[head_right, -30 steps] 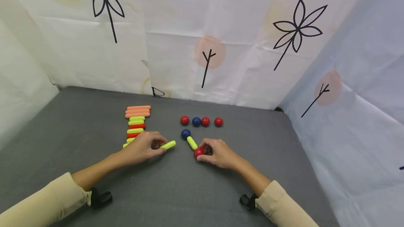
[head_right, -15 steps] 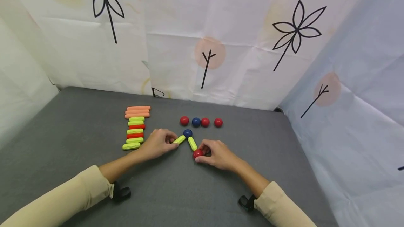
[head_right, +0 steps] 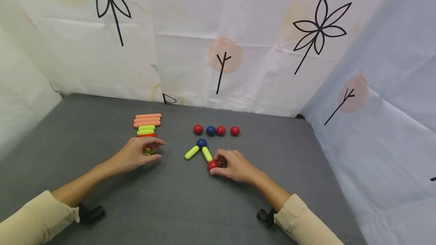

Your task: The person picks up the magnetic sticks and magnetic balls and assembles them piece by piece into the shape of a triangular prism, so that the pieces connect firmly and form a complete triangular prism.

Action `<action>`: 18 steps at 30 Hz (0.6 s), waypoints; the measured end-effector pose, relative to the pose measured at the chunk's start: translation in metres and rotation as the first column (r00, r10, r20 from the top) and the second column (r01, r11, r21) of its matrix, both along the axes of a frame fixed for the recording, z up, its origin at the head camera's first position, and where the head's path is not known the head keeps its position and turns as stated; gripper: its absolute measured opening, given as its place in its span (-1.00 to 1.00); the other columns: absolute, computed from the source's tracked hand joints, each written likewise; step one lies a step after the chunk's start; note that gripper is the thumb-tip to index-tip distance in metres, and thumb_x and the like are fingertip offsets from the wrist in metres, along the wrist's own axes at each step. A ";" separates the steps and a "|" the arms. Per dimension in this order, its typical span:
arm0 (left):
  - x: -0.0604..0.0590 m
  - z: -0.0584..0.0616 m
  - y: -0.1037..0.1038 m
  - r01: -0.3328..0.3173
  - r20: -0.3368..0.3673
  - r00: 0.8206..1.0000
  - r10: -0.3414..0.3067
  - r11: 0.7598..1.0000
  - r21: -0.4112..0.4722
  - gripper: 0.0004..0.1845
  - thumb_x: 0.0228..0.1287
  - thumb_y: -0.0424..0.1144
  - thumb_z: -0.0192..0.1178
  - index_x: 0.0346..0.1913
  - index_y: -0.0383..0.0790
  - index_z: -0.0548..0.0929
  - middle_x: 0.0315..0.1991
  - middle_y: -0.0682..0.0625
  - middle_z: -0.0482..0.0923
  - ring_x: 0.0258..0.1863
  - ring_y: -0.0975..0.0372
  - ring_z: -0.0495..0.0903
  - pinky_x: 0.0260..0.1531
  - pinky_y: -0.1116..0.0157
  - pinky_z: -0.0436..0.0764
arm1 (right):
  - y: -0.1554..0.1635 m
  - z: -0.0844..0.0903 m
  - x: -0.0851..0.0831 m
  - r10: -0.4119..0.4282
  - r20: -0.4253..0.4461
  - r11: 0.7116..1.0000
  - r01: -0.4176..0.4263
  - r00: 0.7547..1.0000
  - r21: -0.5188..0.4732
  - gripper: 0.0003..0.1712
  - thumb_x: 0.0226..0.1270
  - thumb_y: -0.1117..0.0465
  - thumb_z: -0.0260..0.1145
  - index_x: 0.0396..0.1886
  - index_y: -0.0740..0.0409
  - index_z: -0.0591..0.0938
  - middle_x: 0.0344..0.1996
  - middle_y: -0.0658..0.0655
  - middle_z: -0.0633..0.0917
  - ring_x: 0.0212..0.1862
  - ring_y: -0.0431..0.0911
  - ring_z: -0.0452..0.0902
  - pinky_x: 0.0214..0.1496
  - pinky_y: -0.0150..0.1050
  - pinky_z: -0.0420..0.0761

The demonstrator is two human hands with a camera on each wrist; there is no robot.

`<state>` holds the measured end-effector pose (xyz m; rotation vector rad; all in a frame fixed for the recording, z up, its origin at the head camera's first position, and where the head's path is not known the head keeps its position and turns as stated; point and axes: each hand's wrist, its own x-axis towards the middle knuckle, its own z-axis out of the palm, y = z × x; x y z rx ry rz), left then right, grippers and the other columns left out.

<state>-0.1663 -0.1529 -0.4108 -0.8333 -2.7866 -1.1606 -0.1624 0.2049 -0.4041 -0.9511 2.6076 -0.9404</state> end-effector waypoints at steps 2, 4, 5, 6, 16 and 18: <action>0.003 0.000 -0.017 -0.016 -0.027 1.000 0.015 1.000 -0.008 -0.59 0.08 -0.30 0.51 0.03 -0.24 0.69 -0.17 0.04 0.69 -0.25 0.22 0.61 -0.21 0.22 0.64 | 0.000 0.001 0.000 0.005 -0.002 1.000 -0.005 1.000 -0.002 -0.69 0.25 0.02 0.48 -0.16 0.07 0.62 -0.32 -0.09 0.66 -0.23 -0.14 0.58 -0.15 -0.24 0.61; 0.006 0.000 -0.033 -0.028 -0.050 0.998 0.027 0.999 -0.026 -0.59 0.05 -0.30 0.53 0.01 -0.22 0.70 -0.17 0.05 0.70 -0.24 0.22 0.61 -0.23 0.23 0.64 | 0.000 0.001 0.000 0.006 0.002 1.000 -0.006 1.000 -0.003 -0.68 0.25 0.01 0.48 -0.16 0.07 0.62 -0.32 -0.08 0.66 -0.23 -0.14 0.58 -0.15 -0.23 0.61; 0.007 -0.001 -0.039 -0.033 -0.057 0.998 0.031 0.999 -0.038 -0.59 0.05 -0.29 0.53 0.00 -0.22 0.71 -0.16 0.05 0.70 -0.24 0.22 0.61 -0.23 0.22 0.63 | 0.000 0.000 0.000 0.008 0.004 1.000 -0.008 1.000 -0.004 -0.68 0.25 0.01 0.48 -0.16 0.07 0.62 -0.32 -0.08 0.66 -0.23 -0.13 0.58 -0.15 -0.22 0.61; 0.008 -0.001 -0.046 -0.040 -0.062 0.997 0.037 0.998 -0.051 -0.59 0.04 -0.30 0.53 -0.01 -0.22 0.71 -0.16 0.05 0.70 -0.24 0.21 0.60 -0.23 0.22 0.63 | 0.000 0.000 0.000 0.009 0.007 1.000 -0.009 1.000 -0.004 -0.68 0.25 0.01 0.48 -0.16 0.08 0.62 -0.32 -0.08 0.66 -0.23 -0.13 0.58 -0.15 -0.22 0.61; 0.012 -0.009 -0.069 -0.069 -0.045 0.997 0.063 0.988 -0.137 -0.64 0.02 -0.28 0.54 -0.08 -0.20 0.72 -0.23 0.12 0.66 -0.25 0.29 0.59 -0.20 0.22 0.63 | 0.000 -0.001 -0.001 0.005 0.023 1.000 -0.005 1.000 -0.012 -0.67 0.24 0.01 0.48 -0.15 0.09 0.63 -0.31 -0.06 0.67 -0.23 -0.14 0.58 -0.14 -0.22 0.61; 0.012 -0.010 -0.067 -0.066 -0.046 0.997 0.061 0.990 -0.124 -0.65 0.01 -0.29 0.54 -0.09 -0.19 0.72 -0.25 0.14 0.66 -0.29 0.31 0.57 -0.25 0.27 0.62 | 0.000 -0.001 -0.001 0.006 0.017 1.000 -0.005 1.000 -0.012 -0.68 0.24 0.02 0.48 -0.16 0.09 0.62 -0.32 -0.07 0.67 -0.23 -0.14 0.58 -0.14 -0.23 0.61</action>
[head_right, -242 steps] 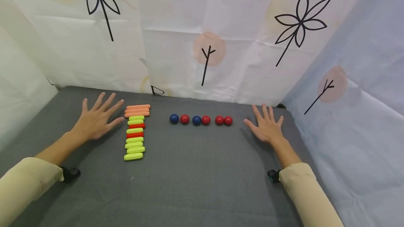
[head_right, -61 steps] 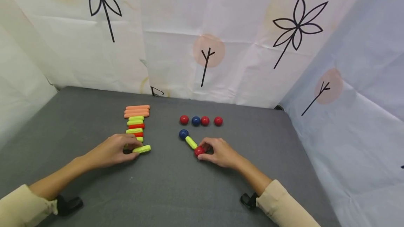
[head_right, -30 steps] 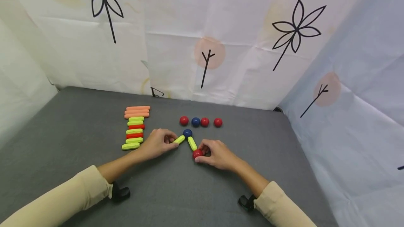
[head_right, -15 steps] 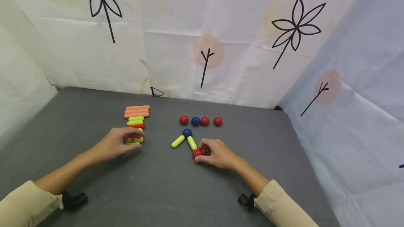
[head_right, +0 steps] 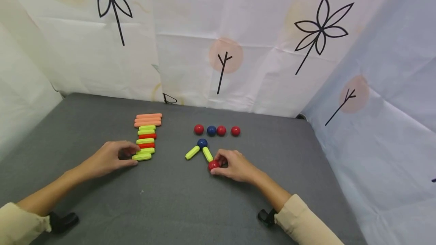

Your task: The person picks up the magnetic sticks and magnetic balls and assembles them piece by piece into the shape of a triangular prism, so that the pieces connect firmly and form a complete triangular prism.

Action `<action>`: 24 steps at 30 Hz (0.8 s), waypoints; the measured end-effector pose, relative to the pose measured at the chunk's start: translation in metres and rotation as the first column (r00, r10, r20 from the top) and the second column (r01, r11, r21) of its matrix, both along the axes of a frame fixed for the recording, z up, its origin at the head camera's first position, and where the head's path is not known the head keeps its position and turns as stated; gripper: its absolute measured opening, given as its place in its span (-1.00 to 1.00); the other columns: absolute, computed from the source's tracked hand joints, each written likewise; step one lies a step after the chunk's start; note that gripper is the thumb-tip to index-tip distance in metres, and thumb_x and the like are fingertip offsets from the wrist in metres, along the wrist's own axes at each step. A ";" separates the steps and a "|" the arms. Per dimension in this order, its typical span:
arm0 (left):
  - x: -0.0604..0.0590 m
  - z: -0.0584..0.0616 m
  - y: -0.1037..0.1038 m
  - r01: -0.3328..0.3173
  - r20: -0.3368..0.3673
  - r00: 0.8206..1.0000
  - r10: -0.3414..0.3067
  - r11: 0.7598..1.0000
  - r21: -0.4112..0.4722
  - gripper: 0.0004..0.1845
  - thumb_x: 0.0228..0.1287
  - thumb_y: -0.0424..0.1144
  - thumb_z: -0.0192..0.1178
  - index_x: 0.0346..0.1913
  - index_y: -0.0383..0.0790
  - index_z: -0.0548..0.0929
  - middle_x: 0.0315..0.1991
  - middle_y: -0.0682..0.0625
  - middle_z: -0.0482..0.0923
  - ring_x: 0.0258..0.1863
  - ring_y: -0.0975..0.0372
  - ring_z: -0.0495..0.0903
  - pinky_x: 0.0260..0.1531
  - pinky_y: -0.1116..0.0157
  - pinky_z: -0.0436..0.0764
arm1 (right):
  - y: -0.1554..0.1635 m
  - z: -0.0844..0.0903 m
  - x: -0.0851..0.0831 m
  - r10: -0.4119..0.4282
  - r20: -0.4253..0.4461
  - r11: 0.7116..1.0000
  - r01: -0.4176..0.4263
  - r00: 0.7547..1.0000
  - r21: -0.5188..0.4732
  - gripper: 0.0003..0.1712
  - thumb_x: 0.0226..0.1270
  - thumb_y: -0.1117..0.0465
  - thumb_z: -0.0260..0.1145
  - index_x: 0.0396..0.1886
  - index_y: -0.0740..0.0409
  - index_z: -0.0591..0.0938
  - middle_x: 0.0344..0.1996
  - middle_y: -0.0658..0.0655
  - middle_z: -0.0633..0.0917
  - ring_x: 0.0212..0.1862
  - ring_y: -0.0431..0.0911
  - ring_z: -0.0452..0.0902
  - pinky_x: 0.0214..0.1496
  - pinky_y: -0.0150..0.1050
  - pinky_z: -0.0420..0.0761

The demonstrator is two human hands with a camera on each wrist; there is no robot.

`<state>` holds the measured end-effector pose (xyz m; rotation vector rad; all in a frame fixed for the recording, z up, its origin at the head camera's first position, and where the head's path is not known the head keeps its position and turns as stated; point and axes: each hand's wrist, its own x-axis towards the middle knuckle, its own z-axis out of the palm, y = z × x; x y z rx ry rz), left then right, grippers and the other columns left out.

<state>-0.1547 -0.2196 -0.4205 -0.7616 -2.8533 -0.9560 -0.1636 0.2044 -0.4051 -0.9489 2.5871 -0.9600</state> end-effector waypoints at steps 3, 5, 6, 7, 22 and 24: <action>0.000 0.000 0.006 0.001 -0.010 1.000 -0.001 1.000 0.007 -0.66 0.03 -0.32 0.53 -0.10 -0.20 0.72 -0.28 0.15 0.66 -0.33 0.33 0.57 -0.29 0.29 0.61 | 0.000 0.000 0.000 0.001 -0.013 1.000 -0.001 1.000 -0.001 -0.69 0.25 0.03 0.48 -0.16 0.08 0.62 -0.32 -0.07 0.67 -0.24 -0.14 0.58 -0.16 -0.24 0.61; 0.001 0.002 0.011 -0.009 -0.017 1.000 0.009 1.000 0.003 -0.68 0.03 -0.32 0.53 -0.10 -0.20 0.73 -0.31 0.15 0.66 -0.35 0.34 0.57 -0.31 0.29 0.60 | 0.000 0.000 0.000 0.004 -0.018 1.000 -0.004 1.000 -0.002 -0.69 0.25 0.03 0.48 -0.16 0.08 0.62 -0.32 -0.07 0.67 -0.24 -0.14 0.58 -0.16 -0.24 0.61; 0.001 0.003 0.014 -0.013 -0.024 1.000 0.013 1.000 0.000 -0.68 0.03 -0.32 0.53 -0.11 -0.21 0.73 -0.31 0.15 0.66 -0.35 0.34 0.56 -0.31 0.29 0.60 | 0.000 0.000 0.000 0.004 -0.018 1.000 -0.004 1.000 -0.001 -0.69 0.25 0.02 0.48 -0.16 0.08 0.62 -0.32 -0.07 0.67 -0.24 -0.14 0.58 -0.16 -0.24 0.61; 0.002 0.005 0.017 -0.016 -0.031 0.999 0.015 1.000 -0.004 -0.69 0.04 -0.32 0.52 -0.11 -0.21 0.74 -0.32 0.16 0.66 -0.36 0.34 0.55 -0.32 0.30 0.59 | 0.001 0.000 0.000 0.004 -0.017 1.000 -0.004 1.000 0.000 -0.69 0.25 0.02 0.47 -0.16 0.07 0.62 -0.32 -0.07 0.67 -0.24 -0.14 0.58 -0.16 -0.25 0.60; 0.011 0.006 0.118 0.105 0.054 0.993 -0.109 0.993 0.061 -0.81 0.14 -0.21 0.47 -0.17 -0.13 0.79 -0.42 0.23 0.59 -0.45 0.39 0.47 -0.40 0.40 0.53 | -0.001 0.003 0.001 -0.011 0.002 1.000 0.011 1.000 0.029 -0.68 0.22 0.02 0.49 -0.16 0.04 0.61 -0.32 -0.11 0.65 -0.23 -0.15 0.57 -0.15 -0.28 0.59; 0.010 0.004 0.132 0.121 0.059 0.991 -0.124 0.991 0.056 -0.82 0.16 -0.20 0.47 -0.18 -0.13 0.79 -0.44 0.23 0.57 -0.47 0.39 0.47 -0.41 0.40 0.52 | -0.002 0.003 0.001 -0.011 0.001 1.000 0.011 1.000 0.028 -0.68 0.22 0.02 0.49 -0.16 0.04 0.61 -0.33 -0.11 0.65 -0.24 -0.15 0.57 -0.15 -0.28 0.59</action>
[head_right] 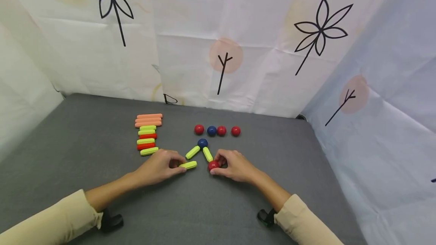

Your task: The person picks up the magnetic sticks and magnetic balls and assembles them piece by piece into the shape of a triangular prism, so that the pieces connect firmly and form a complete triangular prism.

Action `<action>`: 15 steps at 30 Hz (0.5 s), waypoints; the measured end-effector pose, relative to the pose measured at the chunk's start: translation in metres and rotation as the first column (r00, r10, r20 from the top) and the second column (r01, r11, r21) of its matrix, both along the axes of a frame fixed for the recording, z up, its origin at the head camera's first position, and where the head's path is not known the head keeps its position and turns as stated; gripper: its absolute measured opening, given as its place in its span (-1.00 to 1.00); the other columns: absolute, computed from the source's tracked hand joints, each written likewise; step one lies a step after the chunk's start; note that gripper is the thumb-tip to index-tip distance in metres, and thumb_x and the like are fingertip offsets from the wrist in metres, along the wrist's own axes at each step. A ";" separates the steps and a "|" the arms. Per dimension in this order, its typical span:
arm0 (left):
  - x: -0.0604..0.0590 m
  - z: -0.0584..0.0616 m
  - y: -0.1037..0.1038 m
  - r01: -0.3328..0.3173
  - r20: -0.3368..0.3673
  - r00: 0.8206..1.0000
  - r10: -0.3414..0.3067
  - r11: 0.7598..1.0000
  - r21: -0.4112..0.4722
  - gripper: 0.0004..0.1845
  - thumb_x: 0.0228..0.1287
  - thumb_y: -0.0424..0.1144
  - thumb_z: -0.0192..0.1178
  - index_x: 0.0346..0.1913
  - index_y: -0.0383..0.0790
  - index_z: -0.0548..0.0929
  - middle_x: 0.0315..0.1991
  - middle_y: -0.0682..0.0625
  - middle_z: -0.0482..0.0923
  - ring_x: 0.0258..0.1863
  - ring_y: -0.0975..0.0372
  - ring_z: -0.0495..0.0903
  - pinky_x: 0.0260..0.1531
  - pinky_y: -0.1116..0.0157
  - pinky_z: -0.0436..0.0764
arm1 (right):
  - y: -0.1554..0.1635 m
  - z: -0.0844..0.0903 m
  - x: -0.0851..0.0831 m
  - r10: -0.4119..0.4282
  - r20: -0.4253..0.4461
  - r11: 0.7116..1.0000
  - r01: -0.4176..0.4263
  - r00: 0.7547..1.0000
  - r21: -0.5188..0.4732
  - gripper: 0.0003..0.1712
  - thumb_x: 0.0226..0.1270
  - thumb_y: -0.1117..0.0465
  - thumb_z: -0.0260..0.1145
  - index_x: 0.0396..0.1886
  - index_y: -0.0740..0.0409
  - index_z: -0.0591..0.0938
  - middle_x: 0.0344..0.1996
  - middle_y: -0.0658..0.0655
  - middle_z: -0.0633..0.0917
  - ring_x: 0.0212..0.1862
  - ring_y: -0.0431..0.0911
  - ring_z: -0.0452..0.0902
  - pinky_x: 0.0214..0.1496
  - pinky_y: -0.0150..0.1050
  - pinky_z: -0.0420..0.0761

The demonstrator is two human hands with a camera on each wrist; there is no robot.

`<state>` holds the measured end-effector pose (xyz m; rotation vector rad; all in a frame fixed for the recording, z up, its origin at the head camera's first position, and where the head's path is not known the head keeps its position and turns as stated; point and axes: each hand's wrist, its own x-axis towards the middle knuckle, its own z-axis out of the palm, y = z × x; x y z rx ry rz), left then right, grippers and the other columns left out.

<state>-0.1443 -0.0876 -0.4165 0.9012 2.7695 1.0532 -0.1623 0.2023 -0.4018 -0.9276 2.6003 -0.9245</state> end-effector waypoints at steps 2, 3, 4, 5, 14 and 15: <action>-0.001 -0.001 0.012 0.017 0.004 1.000 -0.017 1.000 -0.002 -0.82 0.17 -0.19 0.46 -0.17 -0.12 0.79 -0.45 0.23 0.57 -0.48 0.39 0.47 -0.42 0.39 0.51 | 0.000 -0.001 0.000 0.001 -0.004 1.000 -0.001 1.000 -0.002 -0.69 0.23 0.02 0.49 -0.17 0.04 0.61 -0.34 -0.12 0.64 -0.25 -0.16 0.57 -0.17 -0.28 0.59; -0.002 -0.002 0.017 0.026 0.005 1.000 -0.026 1.000 -0.001 -0.82 0.18 -0.18 0.45 -0.17 -0.12 0.79 -0.45 0.23 0.57 -0.48 0.39 0.47 -0.42 0.39 0.51 | 0.000 -0.001 0.000 0.004 -0.008 1.000 -0.004 1.000 -0.006 -0.69 0.23 0.01 0.49 -0.18 0.03 0.61 -0.34 -0.12 0.65 -0.26 -0.17 0.57 -0.17 -0.28 0.60; -0.003 -0.002 0.021 0.033 0.006 0.999 -0.033 0.999 -0.001 -0.82 0.18 -0.18 0.45 -0.17 -0.13 0.79 -0.45 0.23 0.57 -0.48 0.39 0.47 -0.42 0.39 0.50 | 0.000 -0.002 0.000 0.008 -0.012 1.000 -0.008 1.000 -0.011 -0.69 0.23 0.01 0.49 -0.18 0.04 0.61 -0.35 -0.13 0.65 -0.27 -0.18 0.57 -0.18 -0.28 0.60; -0.003 -0.003 0.025 0.041 0.008 0.999 -0.041 0.999 0.000 -0.82 0.19 -0.18 0.44 -0.16 -0.13 0.79 -0.46 0.23 0.57 -0.48 0.38 0.47 -0.42 0.38 0.50 | 0.000 -0.002 0.000 0.011 -0.016 1.000 -0.011 1.000 -0.016 -0.70 0.23 0.02 0.49 -0.19 0.04 0.61 -0.35 -0.13 0.65 -0.28 -0.19 0.57 -0.19 -0.28 0.60; -0.011 -0.001 0.034 0.057 -0.007 0.998 -0.057 0.997 0.048 -0.86 0.23 -0.16 0.42 -0.20 -0.11 0.77 -0.45 0.24 0.59 -0.47 0.39 0.50 -0.39 0.39 0.55 | 0.002 -0.003 0.001 0.013 -0.023 0.999 -0.014 1.000 -0.034 -0.69 0.23 0.01 0.49 -0.19 0.06 0.61 -0.36 -0.11 0.66 -0.29 -0.24 0.56 -0.21 -0.25 0.62; -0.014 0.000 0.034 0.052 -0.007 0.999 -0.052 0.996 0.066 -0.85 0.24 -0.16 0.40 -0.19 -0.12 0.77 -0.43 0.23 0.61 -0.45 0.39 0.52 -0.37 0.39 0.56 | 0.002 -0.003 0.001 0.011 -0.017 0.999 -0.012 1.000 -0.034 -0.68 0.23 0.01 0.49 -0.19 0.06 0.61 -0.36 -0.11 0.66 -0.29 -0.23 0.56 -0.20 -0.25 0.62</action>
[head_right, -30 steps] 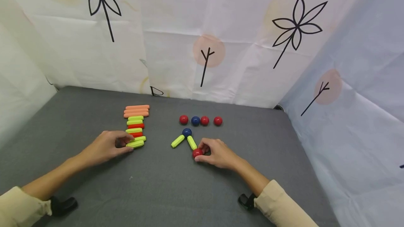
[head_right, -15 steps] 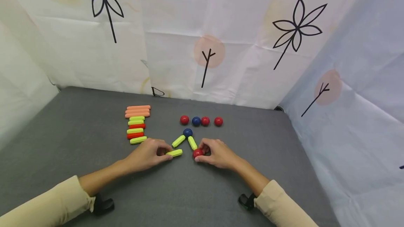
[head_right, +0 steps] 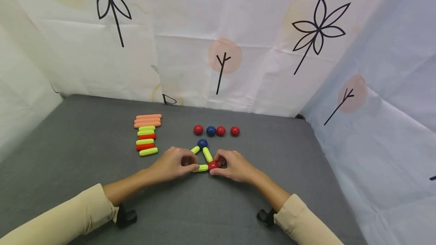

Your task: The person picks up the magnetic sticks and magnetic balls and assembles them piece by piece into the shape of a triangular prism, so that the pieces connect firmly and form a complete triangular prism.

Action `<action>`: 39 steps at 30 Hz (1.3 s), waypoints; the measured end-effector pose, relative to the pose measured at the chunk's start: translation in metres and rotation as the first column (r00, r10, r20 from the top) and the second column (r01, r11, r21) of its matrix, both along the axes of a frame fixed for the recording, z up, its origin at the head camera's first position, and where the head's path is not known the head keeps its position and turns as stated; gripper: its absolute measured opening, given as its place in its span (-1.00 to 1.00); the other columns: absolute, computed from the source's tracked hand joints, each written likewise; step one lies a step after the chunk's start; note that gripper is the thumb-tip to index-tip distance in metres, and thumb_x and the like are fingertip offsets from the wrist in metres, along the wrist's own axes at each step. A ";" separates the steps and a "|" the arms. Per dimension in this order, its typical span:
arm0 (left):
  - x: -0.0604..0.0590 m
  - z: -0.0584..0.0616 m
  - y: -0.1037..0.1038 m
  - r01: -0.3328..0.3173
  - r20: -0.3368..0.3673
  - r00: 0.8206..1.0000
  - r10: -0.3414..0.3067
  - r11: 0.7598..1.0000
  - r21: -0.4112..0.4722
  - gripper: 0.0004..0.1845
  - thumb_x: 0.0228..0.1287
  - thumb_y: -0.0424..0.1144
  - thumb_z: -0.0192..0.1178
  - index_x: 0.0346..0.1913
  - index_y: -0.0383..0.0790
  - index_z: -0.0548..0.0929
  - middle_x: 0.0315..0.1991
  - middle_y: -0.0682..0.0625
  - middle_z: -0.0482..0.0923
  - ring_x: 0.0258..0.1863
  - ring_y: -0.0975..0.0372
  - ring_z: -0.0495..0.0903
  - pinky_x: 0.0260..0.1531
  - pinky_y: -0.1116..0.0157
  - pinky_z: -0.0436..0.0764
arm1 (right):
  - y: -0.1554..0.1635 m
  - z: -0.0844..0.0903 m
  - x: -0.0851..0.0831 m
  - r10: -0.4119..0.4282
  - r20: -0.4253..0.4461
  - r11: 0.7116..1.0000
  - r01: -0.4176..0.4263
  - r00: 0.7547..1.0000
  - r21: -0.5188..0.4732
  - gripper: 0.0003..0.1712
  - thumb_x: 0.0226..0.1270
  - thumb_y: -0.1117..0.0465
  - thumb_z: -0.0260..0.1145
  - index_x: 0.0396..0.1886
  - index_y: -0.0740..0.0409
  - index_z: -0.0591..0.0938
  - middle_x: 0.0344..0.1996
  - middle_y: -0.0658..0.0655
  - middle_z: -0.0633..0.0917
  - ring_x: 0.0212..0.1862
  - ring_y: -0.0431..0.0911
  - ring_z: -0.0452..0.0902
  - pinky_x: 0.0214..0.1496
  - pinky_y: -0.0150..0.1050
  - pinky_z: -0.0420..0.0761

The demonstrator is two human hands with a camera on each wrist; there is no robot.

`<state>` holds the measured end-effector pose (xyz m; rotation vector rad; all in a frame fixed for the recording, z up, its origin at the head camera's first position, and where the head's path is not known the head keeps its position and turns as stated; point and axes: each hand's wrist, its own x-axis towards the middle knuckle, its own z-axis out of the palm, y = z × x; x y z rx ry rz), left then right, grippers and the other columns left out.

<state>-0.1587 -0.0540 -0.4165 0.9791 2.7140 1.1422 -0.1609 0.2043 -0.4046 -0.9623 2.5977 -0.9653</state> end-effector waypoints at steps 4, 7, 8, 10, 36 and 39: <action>-0.022 0.003 -0.003 -0.057 -0.002 0.998 0.058 0.991 0.122 -0.83 0.29 -0.25 0.35 -0.11 -0.22 0.74 -0.31 0.11 0.67 -0.36 0.31 0.57 -0.31 0.35 0.61 | 0.000 0.001 -0.001 0.001 0.023 1.000 -0.001 1.000 0.004 -0.66 0.23 -0.01 0.48 -0.18 0.09 0.61 -0.34 -0.09 0.66 -0.27 -0.19 0.57 -0.18 -0.23 0.62; -0.043 0.005 -0.004 -0.123 0.019 0.992 0.122 0.973 0.197 -0.74 0.30 -0.32 0.33 0.01 -0.30 0.68 -0.15 -0.06 0.69 -0.26 0.20 0.62 -0.24 0.25 0.64 | 0.001 0.001 -0.001 -0.002 0.031 1.000 0.001 1.000 0.014 -0.66 0.24 -0.01 0.48 -0.17 0.09 0.61 -0.33 -0.08 0.66 -0.26 -0.15 0.57 -0.18 -0.24 0.61; -0.050 0.005 -0.004 -0.146 0.027 0.989 0.143 0.967 0.210 -0.71 0.30 -0.33 0.33 0.06 -0.32 0.66 -0.09 -0.10 0.69 -0.21 0.16 0.63 -0.20 0.21 0.64 | 0.001 0.000 -0.001 -0.004 0.031 1.000 0.003 1.000 0.018 -0.66 0.24 -0.02 0.48 -0.17 0.08 0.61 -0.33 -0.08 0.66 -0.26 -0.14 0.58 -0.18 -0.24 0.61; -0.062 0.004 -0.002 -0.187 0.056 0.982 0.179 0.961 0.205 -0.62 0.30 -0.32 0.33 0.15 -0.32 0.62 0.03 -0.16 0.66 -0.11 0.09 0.64 -0.11 0.12 0.64 | 0.001 0.000 -0.001 -0.006 0.032 1.000 0.005 0.999 0.022 -0.66 0.24 -0.01 0.48 -0.17 0.07 0.61 -0.34 -0.08 0.66 -0.26 -0.13 0.58 -0.18 -0.25 0.61; -0.038 0.006 -0.035 -0.022 0.083 0.996 0.016 0.997 0.069 -0.65 0.26 -0.27 0.38 0.09 -0.26 0.65 -0.08 -0.01 0.67 -0.14 0.19 0.62 -0.09 0.23 0.65 | 0.001 0.001 -0.002 -0.004 0.026 1.000 0.004 1.000 0.019 -0.71 0.25 0.01 0.47 -0.18 0.04 0.63 -0.33 -0.11 0.65 -0.26 -0.18 0.56 -0.18 -0.27 0.60; -0.021 0.008 -0.040 0.018 0.059 0.998 -0.021 0.999 0.051 -0.65 0.21 -0.27 0.41 0.06 -0.24 0.67 -0.09 0.01 0.68 -0.16 0.24 0.64 -0.13 0.28 0.66 | 0.001 0.001 -0.002 -0.002 0.030 1.000 0.001 1.000 0.020 -0.72 0.28 0.00 0.45 -0.17 0.05 0.63 -0.33 -0.12 0.65 -0.26 -0.20 0.55 -0.19 -0.27 0.60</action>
